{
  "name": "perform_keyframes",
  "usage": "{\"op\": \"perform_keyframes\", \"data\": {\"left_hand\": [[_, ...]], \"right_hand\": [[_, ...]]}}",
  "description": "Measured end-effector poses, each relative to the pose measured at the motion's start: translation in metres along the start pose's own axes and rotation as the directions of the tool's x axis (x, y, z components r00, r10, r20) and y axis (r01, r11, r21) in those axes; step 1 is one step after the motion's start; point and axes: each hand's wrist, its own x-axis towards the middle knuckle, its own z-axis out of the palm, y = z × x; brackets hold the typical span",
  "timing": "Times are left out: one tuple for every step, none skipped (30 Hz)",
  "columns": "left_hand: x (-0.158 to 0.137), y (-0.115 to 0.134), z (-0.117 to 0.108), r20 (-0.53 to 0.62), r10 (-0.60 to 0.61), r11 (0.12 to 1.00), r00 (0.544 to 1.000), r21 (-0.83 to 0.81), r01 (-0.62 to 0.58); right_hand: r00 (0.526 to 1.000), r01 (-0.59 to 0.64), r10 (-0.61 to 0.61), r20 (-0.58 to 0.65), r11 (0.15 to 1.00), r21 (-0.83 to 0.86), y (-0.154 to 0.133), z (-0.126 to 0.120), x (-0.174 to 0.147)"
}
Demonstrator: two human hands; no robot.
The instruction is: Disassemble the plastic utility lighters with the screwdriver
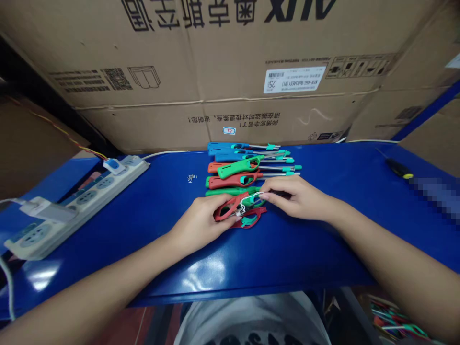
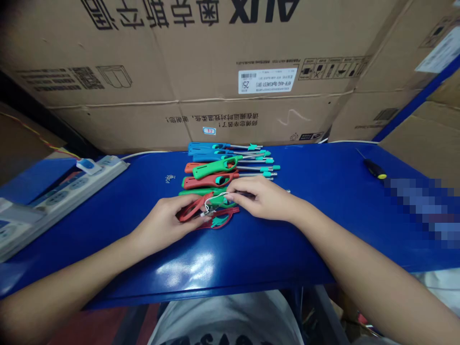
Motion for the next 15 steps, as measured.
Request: {"op": "perform_keyframes", "data": {"left_hand": [[0.000,0.000,-0.001,0.008,0.003,1.000,1.000,-0.011,-0.003],[0.001,-0.001,-0.003,0.014,0.007,1.000,1.000,-0.023,-0.007],[0.002,-0.001,-0.005,0.019,0.008,1.000,1.000,-0.030,-0.008],[0.002,-0.001,-0.007,0.023,0.006,1.000,1.000,-0.030,-0.006],[0.003,0.000,-0.010,0.026,0.004,1.000,1.000,-0.023,-0.003],[0.004,0.001,-0.013,0.030,0.004,1.000,1.000,-0.011,-0.004],[0.004,0.002,-0.015,0.036,0.010,1.000,0.999,0.002,-0.010],[0.004,0.004,-0.017,0.045,0.020,1.000,0.999,0.014,-0.020],[0.004,0.007,-0.019,0.053,0.030,0.999,0.998,0.022,-0.031],[0.004,0.009,-0.021,0.062,0.037,0.999,0.997,0.027,-0.039],[0.003,0.010,-0.023,0.068,0.039,0.999,0.997,0.030,-0.041],[0.003,0.011,-0.025,0.073,0.037,0.999,0.997,0.033,-0.039],[0.003,0.011,-0.027,0.077,0.031,0.999,0.997,0.041,-0.034],[0.003,0.010,-0.029,0.078,0.023,0.998,0.997,0.052,-0.028],[0.004,0.008,-0.031,0.073,0.016,0.998,0.997,0.063,-0.021]], "right_hand": [[1.000,0.012,-0.012,-0.005,1.000,-0.009,0.001,-0.001,0.000],[1.000,0.022,-0.023,-0.005,0.999,-0.026,0.003,-0.003,-0.001],[1.000,0.029,-0.029,0.002,0.999,-0.046,0.005,-0.006,-0.002],[0.999,0.032,-0.031,0.016,0.997,-0.064,0.007,-0.009,-0.002],[0.999,0.032,-0.030,0.033,0.997,-0.076,0.009,-0.012,-0.003],[0.998,0.032,-0.027,0.052,0.996,-0.082,0.010,-0.014,-0.003],[0.998,0.031,-0.026,0.066,0.996,-0.083,0.010,-0.017,-0.002],[0.997,0.030,-0.024,0.075,0.996,-0.081,0.009,-0.019,-0.002],[0.997,0.028,-0.022,0.078,0.997,-0.077,0.008,-0.020,-0.001],[0.997,0.028,-0.022,0.076,0.997,-0.074,0.007,-0.021,0.000],[0.997,0.029,-0.024,0.075,0.997,-0.070,0.005,-0.023,0.000],[0.997,0.030,-0.025,0.076,0.997,-0.066,0.005,-0.025,0.001],[0.997,0.030,-0.025,0.074,0.997,-0.068,0.005,-0.027,0.000],[0.998,0.026,-0.021,0.063,0.996,-0.082,0.007,-0.031,-0.001],[0.999,0.014,-0.010,0.039,0.995,-0.103,0.009,-0.035,-0.002]]}}
